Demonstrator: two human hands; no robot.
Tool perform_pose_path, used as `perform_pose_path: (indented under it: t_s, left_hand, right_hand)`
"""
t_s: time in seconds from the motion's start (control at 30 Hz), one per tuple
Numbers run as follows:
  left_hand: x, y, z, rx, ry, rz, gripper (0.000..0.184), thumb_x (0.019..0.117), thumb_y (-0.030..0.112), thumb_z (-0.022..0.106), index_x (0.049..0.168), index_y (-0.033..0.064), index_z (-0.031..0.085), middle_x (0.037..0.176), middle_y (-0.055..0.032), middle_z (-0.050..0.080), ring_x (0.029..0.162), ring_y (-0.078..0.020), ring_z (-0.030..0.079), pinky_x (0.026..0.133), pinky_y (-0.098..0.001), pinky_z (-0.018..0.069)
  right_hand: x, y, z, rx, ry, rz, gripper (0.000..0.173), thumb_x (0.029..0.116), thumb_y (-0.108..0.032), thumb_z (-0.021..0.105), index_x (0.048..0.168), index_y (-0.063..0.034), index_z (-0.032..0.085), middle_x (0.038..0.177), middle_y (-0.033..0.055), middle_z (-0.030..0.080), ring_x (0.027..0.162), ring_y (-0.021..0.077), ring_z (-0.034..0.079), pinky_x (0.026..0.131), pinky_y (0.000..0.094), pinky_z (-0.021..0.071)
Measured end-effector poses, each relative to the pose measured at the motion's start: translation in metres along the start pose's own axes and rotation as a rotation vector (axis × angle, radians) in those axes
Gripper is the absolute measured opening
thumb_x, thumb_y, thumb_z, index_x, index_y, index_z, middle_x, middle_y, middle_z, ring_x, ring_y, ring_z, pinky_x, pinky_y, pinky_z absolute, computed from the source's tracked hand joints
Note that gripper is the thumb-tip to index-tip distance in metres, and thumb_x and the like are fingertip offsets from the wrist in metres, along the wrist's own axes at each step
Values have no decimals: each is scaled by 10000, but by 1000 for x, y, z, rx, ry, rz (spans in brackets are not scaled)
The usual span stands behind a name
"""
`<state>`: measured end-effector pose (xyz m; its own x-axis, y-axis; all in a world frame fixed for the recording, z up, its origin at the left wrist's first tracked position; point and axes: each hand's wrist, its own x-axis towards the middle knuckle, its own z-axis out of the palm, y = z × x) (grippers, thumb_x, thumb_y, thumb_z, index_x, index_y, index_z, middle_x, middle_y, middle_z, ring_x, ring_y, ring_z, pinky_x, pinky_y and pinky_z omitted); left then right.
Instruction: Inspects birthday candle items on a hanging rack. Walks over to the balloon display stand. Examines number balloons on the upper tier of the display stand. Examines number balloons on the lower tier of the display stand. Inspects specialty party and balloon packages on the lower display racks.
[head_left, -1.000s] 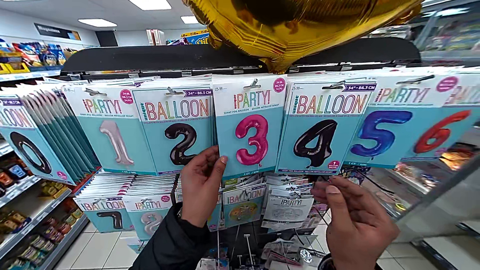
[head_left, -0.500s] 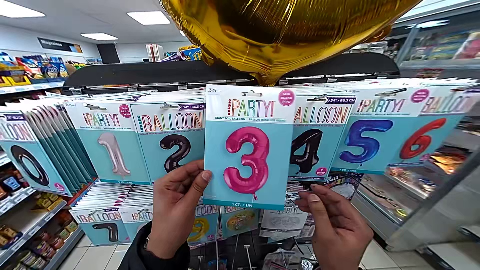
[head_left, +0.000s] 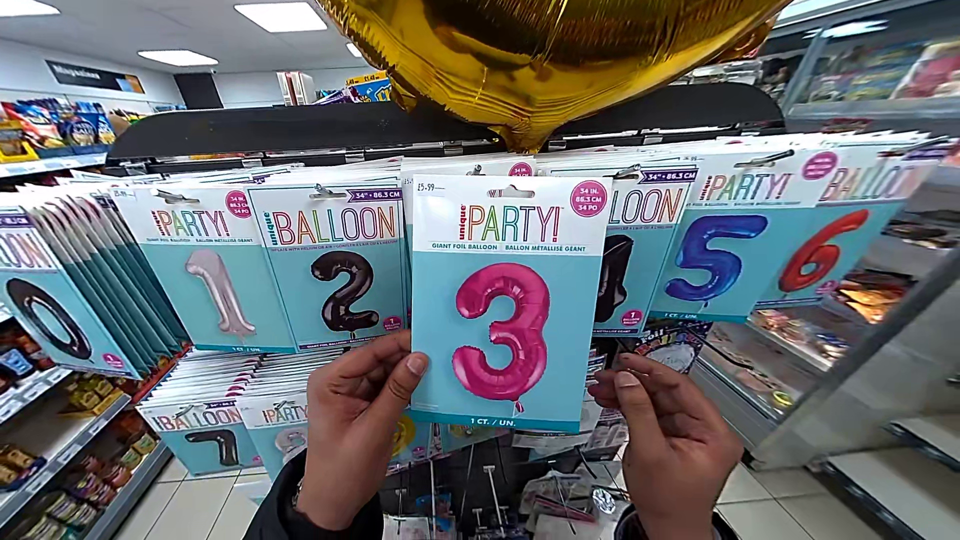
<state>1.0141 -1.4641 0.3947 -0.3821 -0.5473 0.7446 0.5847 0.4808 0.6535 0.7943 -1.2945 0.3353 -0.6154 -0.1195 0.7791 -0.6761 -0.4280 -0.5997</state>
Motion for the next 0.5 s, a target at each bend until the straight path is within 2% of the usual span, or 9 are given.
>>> perform_pose_path:
  t_s: [0.5]
  left_hand:
    - [-4,2,-2,-12,17,12,225,964,98,698,1173,20,729,993,-162,741,813,-208,741,733,-337,648]
  right_hand:
    - [-1,-3,0,-3,-11,-7,224,990,-158,630,1158,-19,678,869,38,736,712,166,728,634,297,645]
